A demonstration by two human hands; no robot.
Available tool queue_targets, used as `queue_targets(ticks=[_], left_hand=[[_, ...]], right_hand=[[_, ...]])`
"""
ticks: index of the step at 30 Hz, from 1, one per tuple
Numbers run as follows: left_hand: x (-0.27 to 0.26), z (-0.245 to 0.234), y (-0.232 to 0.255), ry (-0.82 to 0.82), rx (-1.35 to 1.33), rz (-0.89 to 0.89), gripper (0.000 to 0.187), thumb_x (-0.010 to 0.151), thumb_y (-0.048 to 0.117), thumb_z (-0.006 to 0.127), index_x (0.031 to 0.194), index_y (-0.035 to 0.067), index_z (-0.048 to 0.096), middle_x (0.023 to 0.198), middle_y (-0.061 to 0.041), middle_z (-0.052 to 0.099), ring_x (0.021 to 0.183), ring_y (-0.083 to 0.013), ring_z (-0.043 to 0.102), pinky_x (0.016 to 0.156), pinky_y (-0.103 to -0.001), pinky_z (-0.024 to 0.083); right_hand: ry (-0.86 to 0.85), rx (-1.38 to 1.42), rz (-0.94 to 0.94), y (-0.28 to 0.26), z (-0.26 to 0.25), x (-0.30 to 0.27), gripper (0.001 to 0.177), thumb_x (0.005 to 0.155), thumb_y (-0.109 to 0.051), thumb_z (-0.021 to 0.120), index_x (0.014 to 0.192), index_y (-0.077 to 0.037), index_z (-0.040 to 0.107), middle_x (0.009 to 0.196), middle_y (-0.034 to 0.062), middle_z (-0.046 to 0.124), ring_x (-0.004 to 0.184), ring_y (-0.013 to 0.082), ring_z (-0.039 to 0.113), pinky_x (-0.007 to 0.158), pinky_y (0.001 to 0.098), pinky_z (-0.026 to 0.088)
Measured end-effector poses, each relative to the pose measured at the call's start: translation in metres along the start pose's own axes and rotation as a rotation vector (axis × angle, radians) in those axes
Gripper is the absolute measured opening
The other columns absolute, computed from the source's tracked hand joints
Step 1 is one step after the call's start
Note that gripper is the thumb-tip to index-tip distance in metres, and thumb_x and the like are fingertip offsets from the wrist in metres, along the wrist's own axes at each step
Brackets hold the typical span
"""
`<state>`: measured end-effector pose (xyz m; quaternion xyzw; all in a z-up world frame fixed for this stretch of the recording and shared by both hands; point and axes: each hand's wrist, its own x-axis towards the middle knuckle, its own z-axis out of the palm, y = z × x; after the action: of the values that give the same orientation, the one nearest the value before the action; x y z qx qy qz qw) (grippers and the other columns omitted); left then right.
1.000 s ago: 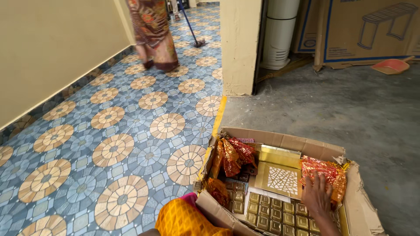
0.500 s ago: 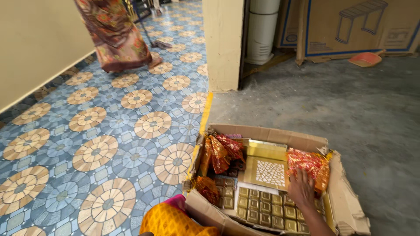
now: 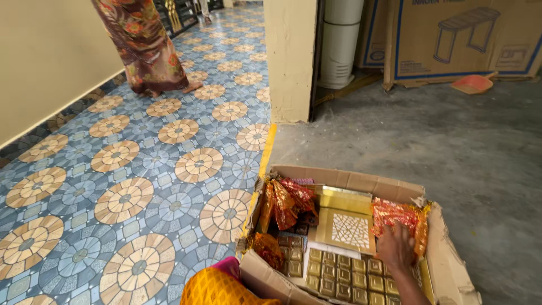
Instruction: The person sits on the floor and wraps small gold boxes in red and gold patterned paper. They fold the paper around each box, tie it with a yellow string, and place the finished packages into a cardboard box. Another person mops the floor in the background.
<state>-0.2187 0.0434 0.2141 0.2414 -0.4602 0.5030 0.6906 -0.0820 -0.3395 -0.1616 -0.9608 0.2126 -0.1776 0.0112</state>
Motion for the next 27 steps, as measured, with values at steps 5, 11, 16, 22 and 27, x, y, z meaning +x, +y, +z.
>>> queue_targets(ticks=[5, 11, 16, 22, 27], left_hand=[[-0.016, 0.003, -0.033, 0.122, -0.073, -0.348, 0.038, 0.1, 0.019, 0.057, 0.134, 0.002, 0.052, 0.131, -0.017, 0.058, 0.118, -0.028, 0.06, 0.1, -0.042, 0.049], [-0.226, -0.05, -0.19, 0.488, 0.194, -1.574, 0.038, 0.098, 0.027, 0.054, 0.132, 0.009, 0.052, 0.131, -0.008, 0.059, 0.114, -0.0233, 0.064, 0.096, -0.04, 0.055], [-0.374, -0.151, -0.181, 0.102, 0.818, -1.908, 0.036, 0.097, 0.013, 0.063, 0.131, 0.005, 0.054, 0.127, -0.011, 0.061, 0.112, -0.0224, 0.064, 0.098, -0.039, 0.055], [-0.376, -0.14, -0.187, -0.286, 0.772, -1.906, 0.042, 0.092, 0.014, 0.069, 0.131, 0.007, 0.053, 0.131, -0.009, 0.054, 0.111, -0.0223, 0.06, 0.096, -0.038, 0.056], [-0.368, -0.136, -0.178, -0.481, 0.799, -1.729, 0.042, 0.091, 0.012, 0.074, 0.127, 0.003, 0.053, 0.129, -0.015, 0.055, 0.112, -0.0221, 0.056, 0.096, -0.037, 0.05]], right_hand=[[0.404, 0.248, 0.431, 0.022, -0.024, 0.029, 0.049, 0.086, -0.021, 0.072, 0.131, -0.004, 0.061, 0.137, 0.0272, 0.053, 0.13, 0.0441, 0.049, 0.109, 0.0597, 0.038], [0.333, 0.568, 0.813, 0.041, -0.037, 0.059, 0.045, 0.101, -0.034, 0.072, 0.117, 0.008, 0.067, 0.123, 0.0318, 0.067, 0.113, 0.0465, 0.063, 0.101, 0.0568, 0.049], [0.077, 0.631, 0.899, 0.04, -0.036, 0.076, 0.075, 0.097, -0.057, 0.075, 0.112, 0.016, 0.068, 0.114, 0.0379, 0.067, 0.099, 0.0482, 0.067, 0.084, 0.0536, 0.054], [-0.003, 0.851, 1.09, 0.035, -0.023, 0.083, 0.096, 0.097, -0.072, 0.066, 0.127, 0.019, 0.058, 0.126, 0.0323, 0.064, 0.111, 0.0401, 0.066, 0.091, 0.0487, 0.054], [-0.228, 1.513, 1.104, 0.051, -0.014, 0.097, 0.082, 0.098, -0.075, 0.045, 0.157, -0.021, 0.032, 0.13, 0.0108, 0.059, 0.125, 0.0256, 0.054, 0.114, 0.0631, 0.017]])
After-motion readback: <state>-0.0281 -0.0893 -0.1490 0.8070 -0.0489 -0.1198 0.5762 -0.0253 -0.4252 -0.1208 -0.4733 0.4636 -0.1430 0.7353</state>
